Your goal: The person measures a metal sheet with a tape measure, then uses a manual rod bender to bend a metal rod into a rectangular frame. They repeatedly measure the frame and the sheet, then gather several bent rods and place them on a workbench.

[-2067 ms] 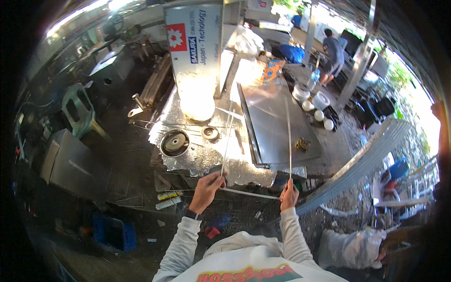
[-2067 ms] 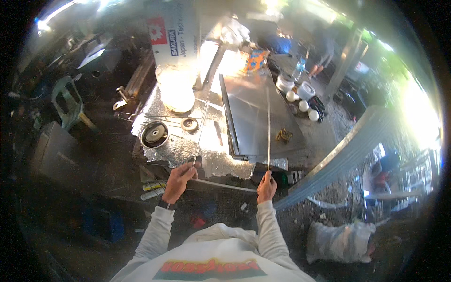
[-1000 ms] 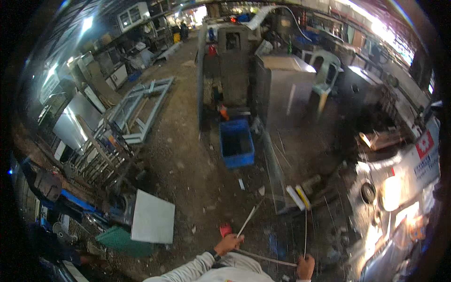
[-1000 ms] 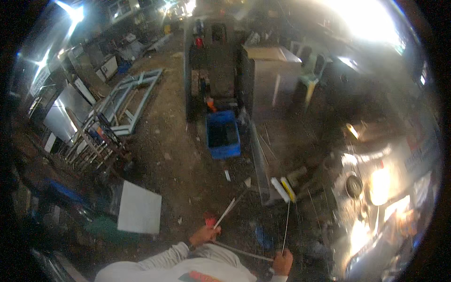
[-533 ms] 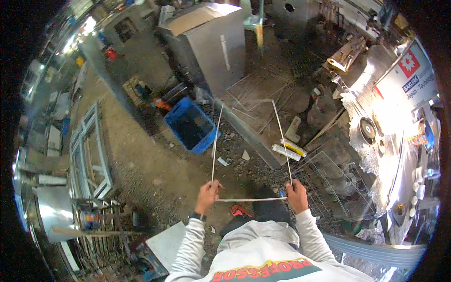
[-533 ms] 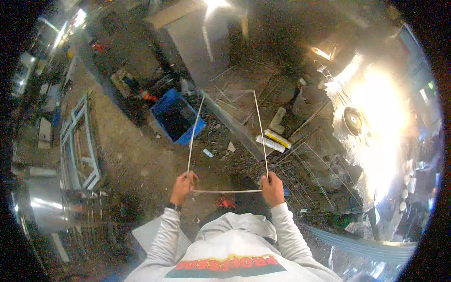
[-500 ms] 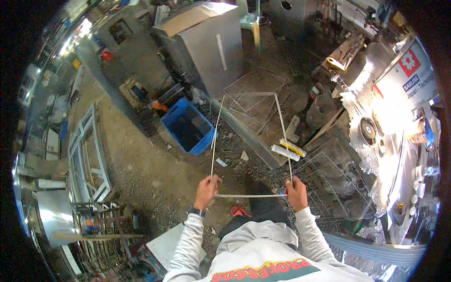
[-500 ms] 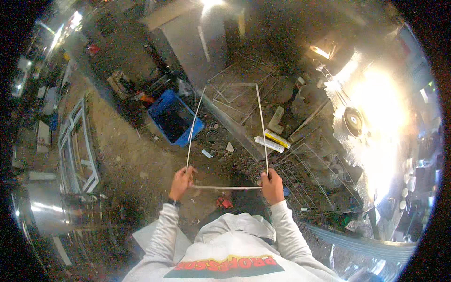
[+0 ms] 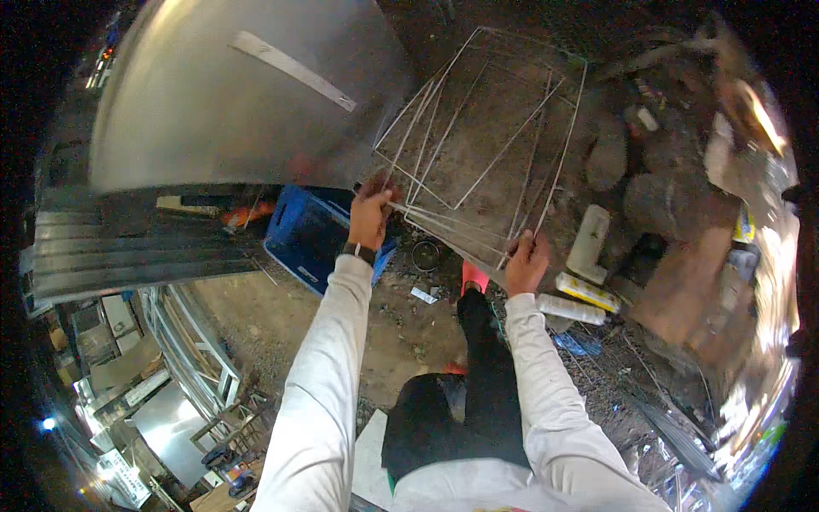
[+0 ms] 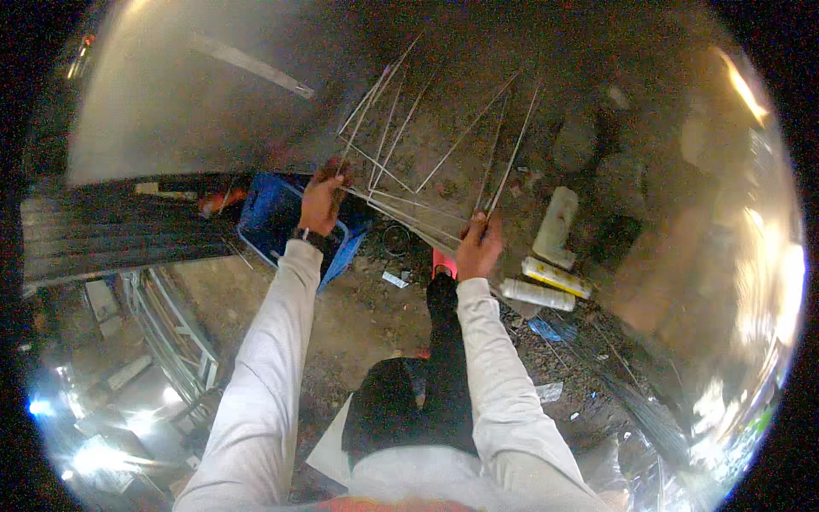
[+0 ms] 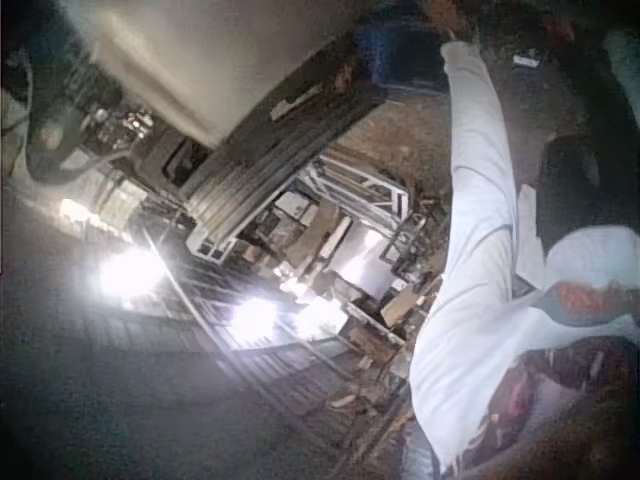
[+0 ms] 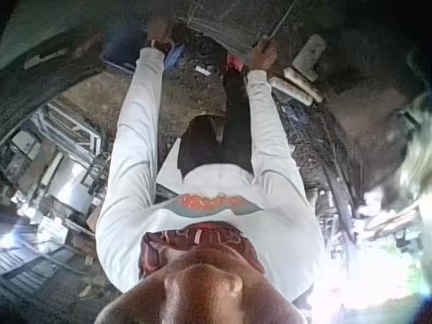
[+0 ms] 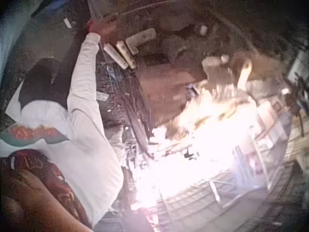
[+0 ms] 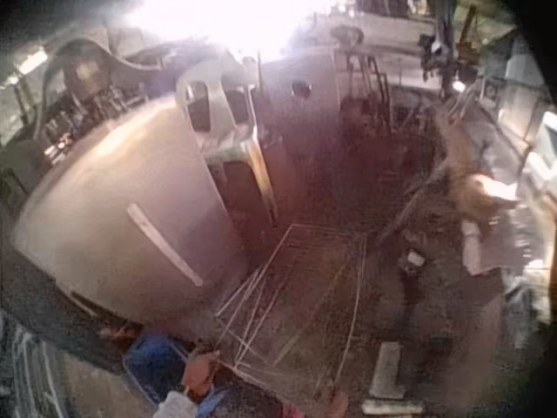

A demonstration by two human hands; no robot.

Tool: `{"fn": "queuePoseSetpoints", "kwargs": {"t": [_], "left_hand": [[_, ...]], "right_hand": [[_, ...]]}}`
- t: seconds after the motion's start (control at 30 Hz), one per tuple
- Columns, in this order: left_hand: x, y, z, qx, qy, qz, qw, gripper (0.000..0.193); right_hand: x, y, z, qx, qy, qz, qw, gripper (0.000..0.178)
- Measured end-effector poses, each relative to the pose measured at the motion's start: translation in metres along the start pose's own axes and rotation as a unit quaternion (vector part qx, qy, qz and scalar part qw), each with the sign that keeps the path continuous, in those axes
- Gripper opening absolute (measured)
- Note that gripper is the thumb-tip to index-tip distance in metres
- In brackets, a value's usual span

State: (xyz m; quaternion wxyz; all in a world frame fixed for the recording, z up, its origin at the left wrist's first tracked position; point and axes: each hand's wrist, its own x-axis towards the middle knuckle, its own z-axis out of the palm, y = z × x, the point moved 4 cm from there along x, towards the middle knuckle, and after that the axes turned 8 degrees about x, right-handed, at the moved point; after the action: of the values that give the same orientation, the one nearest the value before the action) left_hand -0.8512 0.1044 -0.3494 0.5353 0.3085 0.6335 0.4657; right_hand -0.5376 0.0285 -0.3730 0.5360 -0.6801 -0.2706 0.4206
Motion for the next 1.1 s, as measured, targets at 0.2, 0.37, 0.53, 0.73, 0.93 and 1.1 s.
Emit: {"fn": "queuePoseSetpoints", "kwargs": {"t": [0.2, 0.37, 0.53, 0.73, 0.93, 1.1], "left_hand": [[0.196, -0.118, -0.042, 0.107, 0.01, 0.09, 0.99, 0.036], [0.135, -0.142, -0.013, 0.016, 0.066, -0.05, 0.996, 0.024], [0.039, -0.224, 0.0, -0.036, 0.087, -0.332, 0.939, 0.028], [0.027, -0.246, 0.019, -0.077, 0.101, -0.297, 0.946, 0.024], [0.039, -0.24, 0.018, -0.018, 0.059, -0.331, 0.942, 0.019], [0.031, -0.253, 0.008, -0.083, 0.047, -0.296, 0.95, 0.016]], "right_hand": [[0.084, 0.088, 0.095, -0.31, -0.119, -0.022, 0.943, 0.037], [0.113, 0.083, 0.139, -0.448, -0.133, -0.124, 0.875, 0.045], [0.109, 0.11, 0.241, -0.525, -0.342, -0.221, 0.747, 0.043], [0.112, 0.127, 0.211, -0.56, -0.477, -0.088, 0.672, 0.046], [0.076, 0.116, 0.119, -0.572, -0.444, -0.115, 0.68, 0.053], [0.027, 0.128, 0.11, -0.619, -0.415, -0.124, 0.655, 0.05]]}}
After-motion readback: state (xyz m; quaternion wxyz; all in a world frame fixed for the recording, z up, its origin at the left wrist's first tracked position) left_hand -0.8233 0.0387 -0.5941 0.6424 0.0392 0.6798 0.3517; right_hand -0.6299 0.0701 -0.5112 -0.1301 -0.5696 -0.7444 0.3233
